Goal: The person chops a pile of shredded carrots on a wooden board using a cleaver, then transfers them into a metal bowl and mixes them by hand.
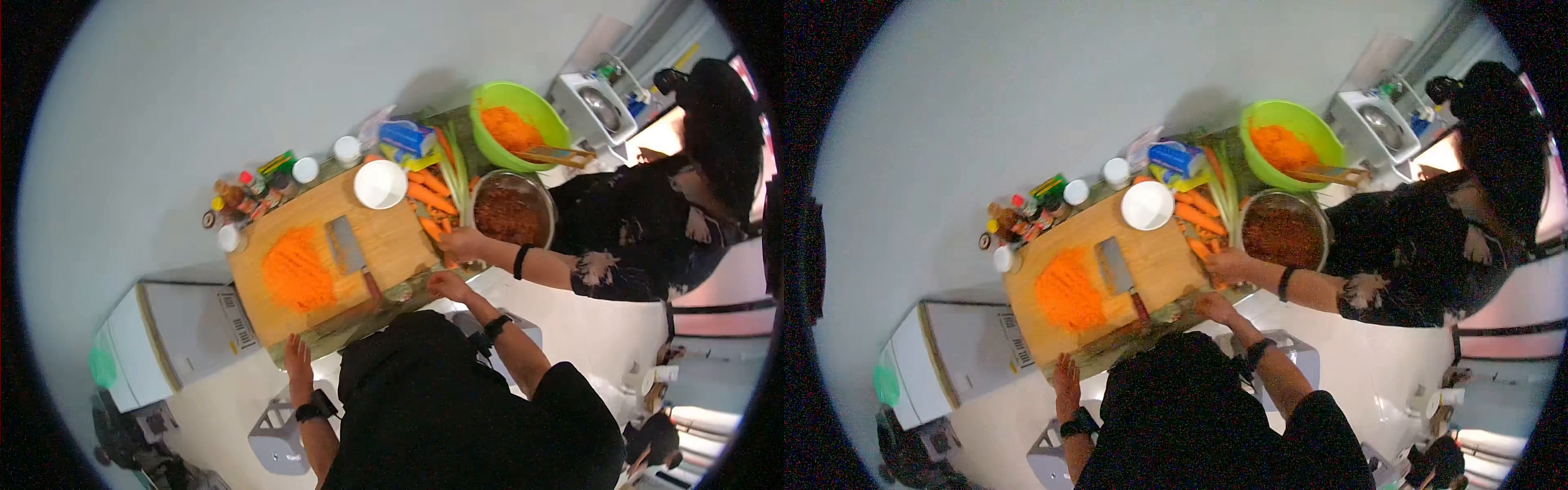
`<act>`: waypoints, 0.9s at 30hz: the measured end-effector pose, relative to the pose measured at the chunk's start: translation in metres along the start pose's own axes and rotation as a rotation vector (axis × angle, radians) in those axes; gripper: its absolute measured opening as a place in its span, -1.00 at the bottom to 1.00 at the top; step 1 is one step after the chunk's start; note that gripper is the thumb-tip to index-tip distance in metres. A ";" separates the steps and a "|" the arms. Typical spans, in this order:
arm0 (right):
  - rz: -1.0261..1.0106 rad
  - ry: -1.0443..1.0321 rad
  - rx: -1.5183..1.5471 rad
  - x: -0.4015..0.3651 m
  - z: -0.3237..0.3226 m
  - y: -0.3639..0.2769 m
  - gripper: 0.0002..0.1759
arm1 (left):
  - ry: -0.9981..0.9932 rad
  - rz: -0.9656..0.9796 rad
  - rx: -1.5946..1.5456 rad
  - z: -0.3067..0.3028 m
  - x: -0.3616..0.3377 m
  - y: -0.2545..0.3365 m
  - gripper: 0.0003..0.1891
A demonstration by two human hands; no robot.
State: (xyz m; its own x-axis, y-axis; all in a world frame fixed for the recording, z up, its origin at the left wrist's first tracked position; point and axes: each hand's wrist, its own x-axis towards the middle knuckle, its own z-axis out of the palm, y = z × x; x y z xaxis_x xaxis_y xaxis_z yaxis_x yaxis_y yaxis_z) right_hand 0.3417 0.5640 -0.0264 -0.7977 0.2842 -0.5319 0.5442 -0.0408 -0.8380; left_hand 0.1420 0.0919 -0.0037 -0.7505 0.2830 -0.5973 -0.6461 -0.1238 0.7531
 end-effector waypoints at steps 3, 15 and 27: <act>0.039 0.007 0.059 -0.014 -0.003 -0.016 -0.86 | 0.082 -0.054 0.109 0.020 0.005 0.011 -0.49; 0.071 0.015 0.156 -0.007 -0.007 -0.028 -0.79 | 0.029 0.064 0.385 0.020 0.040 -0.002 -0.35; -0.201 -0.056 -0.168 0.003 -0.004 -0.051 -0.82 | 0.058 0.298 0.524 0.041 0.049 0.032 -0.71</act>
State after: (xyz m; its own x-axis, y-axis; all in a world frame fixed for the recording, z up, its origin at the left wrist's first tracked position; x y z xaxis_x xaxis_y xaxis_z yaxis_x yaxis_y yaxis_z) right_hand 0.3126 0.5706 0.0149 -0.9048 0.2172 -0.3664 0.4049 0.1721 -0.8980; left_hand 0.0904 0.1405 0.0019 -0.9046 0.2537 -0.3426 -0.2633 0.2996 0.9170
